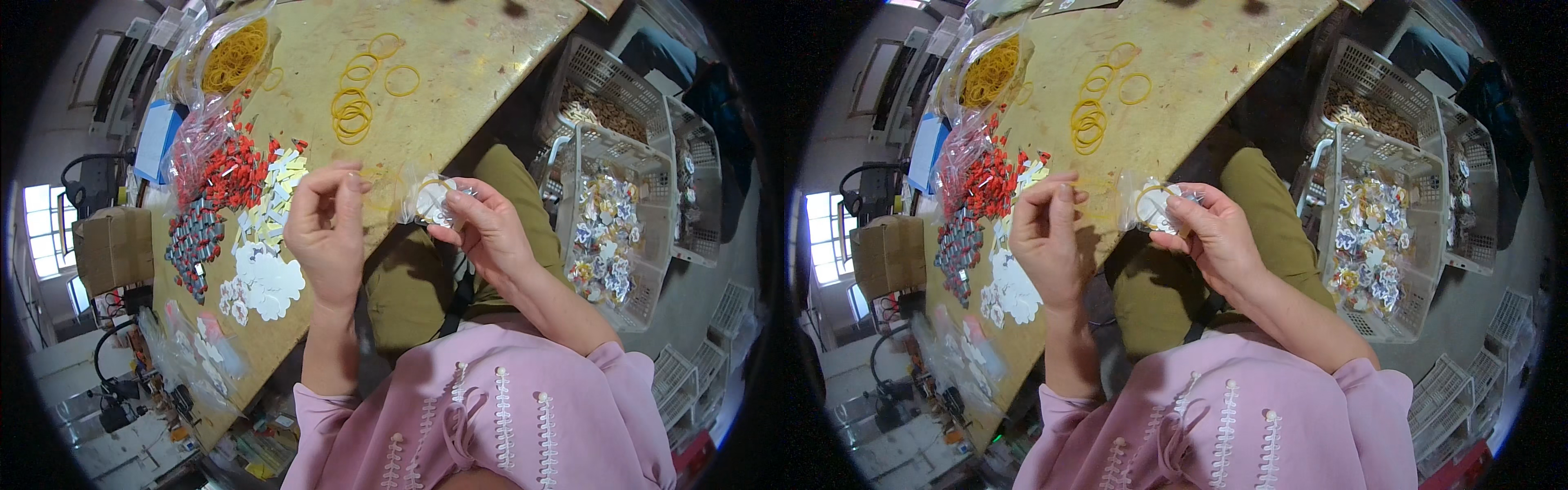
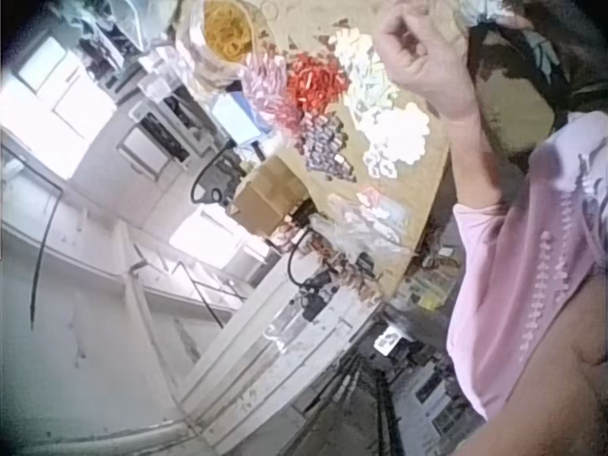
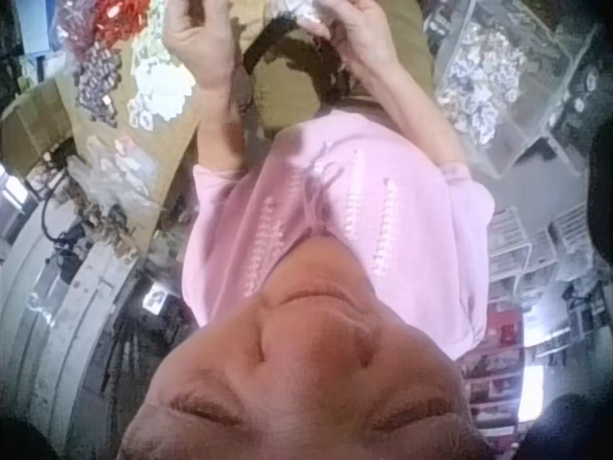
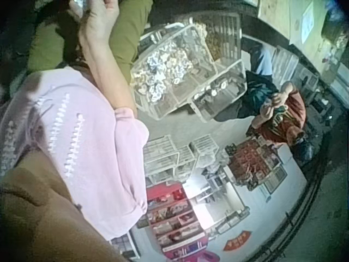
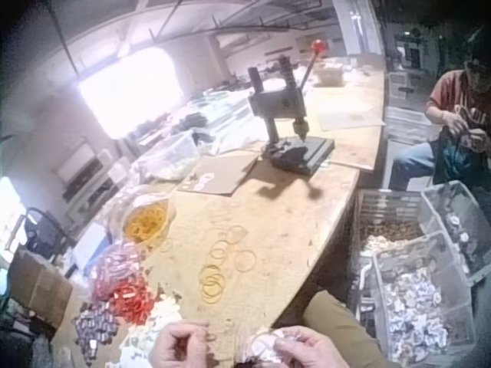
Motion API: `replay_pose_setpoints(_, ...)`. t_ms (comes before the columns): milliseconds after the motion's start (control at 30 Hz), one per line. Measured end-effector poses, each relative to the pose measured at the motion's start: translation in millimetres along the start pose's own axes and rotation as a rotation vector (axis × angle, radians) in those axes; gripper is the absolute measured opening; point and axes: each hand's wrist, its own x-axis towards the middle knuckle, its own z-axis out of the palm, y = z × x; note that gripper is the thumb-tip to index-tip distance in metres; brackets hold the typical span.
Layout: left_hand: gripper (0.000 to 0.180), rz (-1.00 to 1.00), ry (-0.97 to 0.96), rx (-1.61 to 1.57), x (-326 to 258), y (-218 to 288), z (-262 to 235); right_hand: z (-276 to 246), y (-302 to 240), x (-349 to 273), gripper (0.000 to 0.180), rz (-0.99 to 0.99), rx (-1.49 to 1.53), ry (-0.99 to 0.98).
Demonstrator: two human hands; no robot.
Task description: The person assembles small craft kits by placing white cutouts, yellow rubber bands, and red fasteners into clear plastic bags. They handle each component by hand, seal the bags, and place them into a white basket. The process is repeated continuously throughout the clip.
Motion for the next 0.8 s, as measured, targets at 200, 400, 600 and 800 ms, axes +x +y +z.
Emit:
replay_pose_setpoints(200,0.03,0.285,0.061,0.667,40,-16,-17,-3,-5,-4,0.022,0.009,0.042,-0.016)
replay_pose_setpoints(400,0.044,-0.25,-0.273,-0.059,-26,3,12,4,-12,-13,0.024,0.004,0.15,-0.076)
replay_pose_setpoints(600,0.014,-0.235,-0.033,-0.249,-40,-2,29,-1,-1,-14,0.026,-0.084,-0.056,-0.126)
replay_pose_setpoints(800,0.018,-0.246,-0.132,-0.279,-48,-7,13,8,-23,-17,0.021,-0.258,-0.349,-0.292)
